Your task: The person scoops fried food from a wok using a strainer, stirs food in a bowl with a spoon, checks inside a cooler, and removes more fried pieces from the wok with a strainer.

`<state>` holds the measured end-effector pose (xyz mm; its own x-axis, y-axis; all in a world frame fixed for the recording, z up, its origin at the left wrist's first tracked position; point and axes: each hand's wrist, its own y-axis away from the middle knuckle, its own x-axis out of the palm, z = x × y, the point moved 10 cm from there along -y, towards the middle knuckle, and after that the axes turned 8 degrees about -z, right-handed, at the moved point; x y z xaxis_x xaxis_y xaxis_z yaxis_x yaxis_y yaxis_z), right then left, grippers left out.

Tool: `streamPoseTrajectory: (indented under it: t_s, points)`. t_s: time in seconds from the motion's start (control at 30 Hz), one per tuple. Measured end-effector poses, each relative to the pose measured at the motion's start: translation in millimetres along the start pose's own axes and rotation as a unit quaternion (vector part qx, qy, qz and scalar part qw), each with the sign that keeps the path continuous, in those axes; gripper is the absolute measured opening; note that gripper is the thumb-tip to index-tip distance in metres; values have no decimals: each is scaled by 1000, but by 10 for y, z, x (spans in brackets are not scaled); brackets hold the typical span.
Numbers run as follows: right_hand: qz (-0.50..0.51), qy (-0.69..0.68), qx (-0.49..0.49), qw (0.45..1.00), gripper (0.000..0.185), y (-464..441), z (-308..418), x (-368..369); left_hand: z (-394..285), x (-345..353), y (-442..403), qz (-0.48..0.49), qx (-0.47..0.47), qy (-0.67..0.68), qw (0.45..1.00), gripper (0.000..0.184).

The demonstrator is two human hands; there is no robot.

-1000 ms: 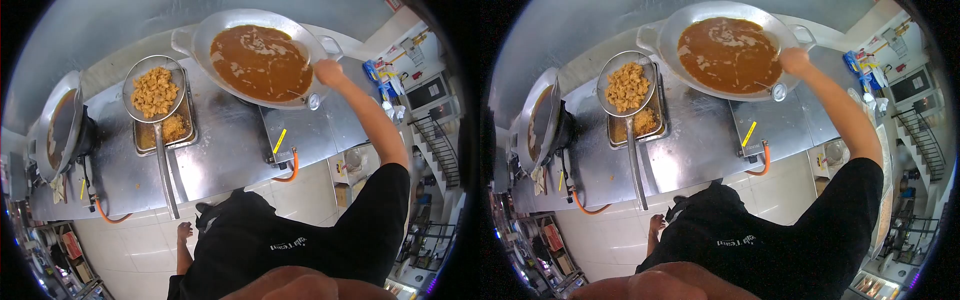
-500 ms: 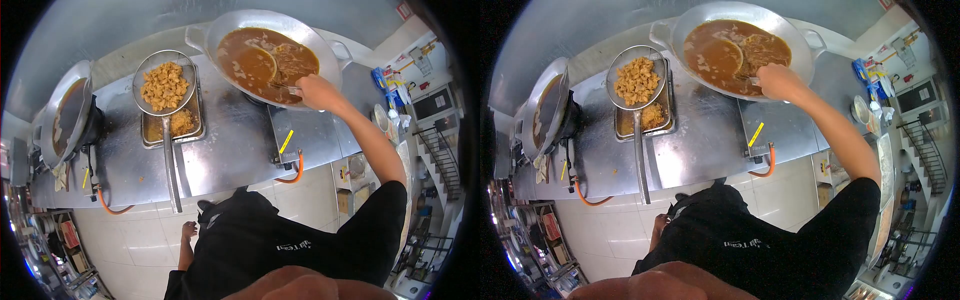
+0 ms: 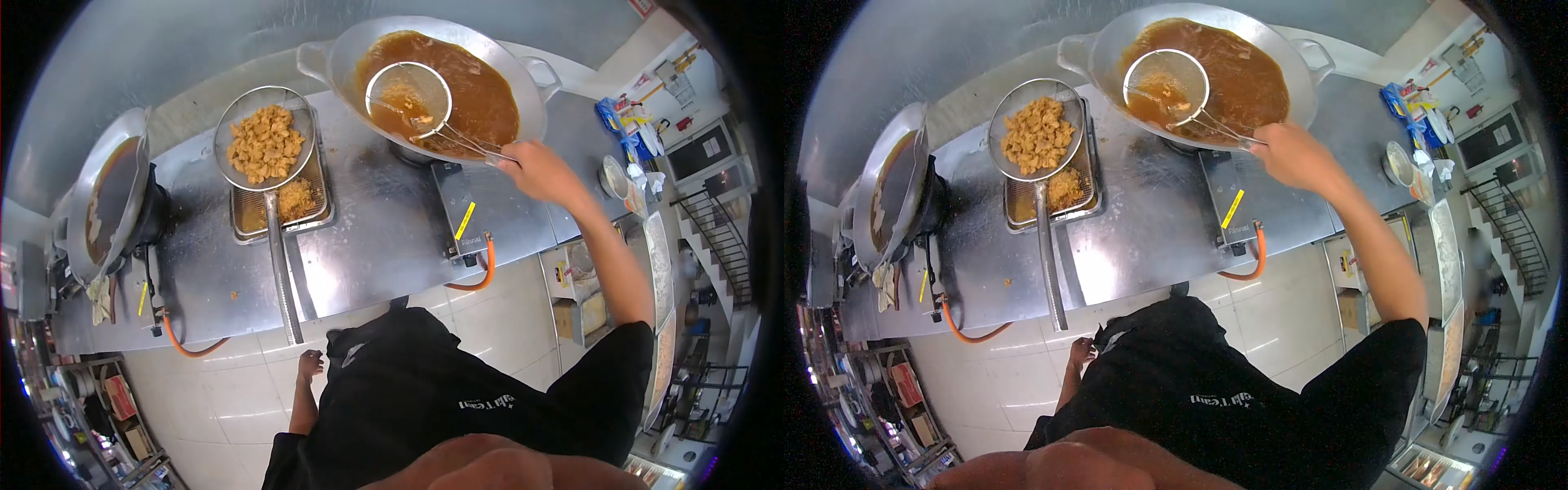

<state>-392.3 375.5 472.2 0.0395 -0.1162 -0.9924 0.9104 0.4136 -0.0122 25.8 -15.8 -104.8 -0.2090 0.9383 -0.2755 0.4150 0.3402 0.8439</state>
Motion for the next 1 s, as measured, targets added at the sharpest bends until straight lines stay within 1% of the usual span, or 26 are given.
streamPoseTrajectory:
  t_s: [0.03,0.13,0.23,0.33,0.43,0.5,0.53,0.6,0.63,0.73,0.77,0.83,0.87,0.9,0.93,1.0]
  points:
    - [-7,7,-1,1000,21,34,-4,4,18,-1,-29,0,0,-3,1000,20]
    - [-73,19,23,997,19,214,51,-90,113,-12,-68,0,-5,-8,1000,20]
    - [-60,32,71,995,17,293,64,-29,194,-22,-63,6,-3,9,1000,21]
    - [-124,-21,25,992,21,301,62,-5,254,-55,-22,0,-12,16,1000,21]
    - [25,-122,119,985,20,207,-154,184,259,-87,21,-14,-14,8,1000,22]
    - [-1,-129,98,987,20,97,-268,172,283,-100,-32,-9,-11,16,1000,21]
    - [-10,-134,83,987,21,33,-209,196,344,-105,-71,-9,-14,22,1000,21]
    - [-10,-135,81,987,19,-66,56,86,426,-126,-151,-20,5,44,999,21]
    - [-13,-135,78,988,19,-145,203,52,432,-133,-152,-24,-1,50,998,21]
    - [-112,-124,-1,986,20,-320,783,17,455,-133,-45,-28,-19,60,998,20]
    - [-141,-106,-34,984,27,-383,947,116,447,-124,-13,-27,-24,60,998,20]
    - [-123,-13,-51,991,33,-470,1310,416,450,-123,44,-31,-23,70,997,20]
    - [-84,52,-62,993,35,-455,1550,603,471,-136,66,-33,-23,75,996,20]
    - [-45,91,-74,992,33,-496,1655,924,522,-142,57,-36,-19,87,995,21]
    - [-61,136,-130,980,27,-481,1793,1147,595,-154,71,-40,-22,93,995,21]
    - [-97,169,-147,970,25,-525,1874,1312,673,-172,67,-46,-24,105,993,21]
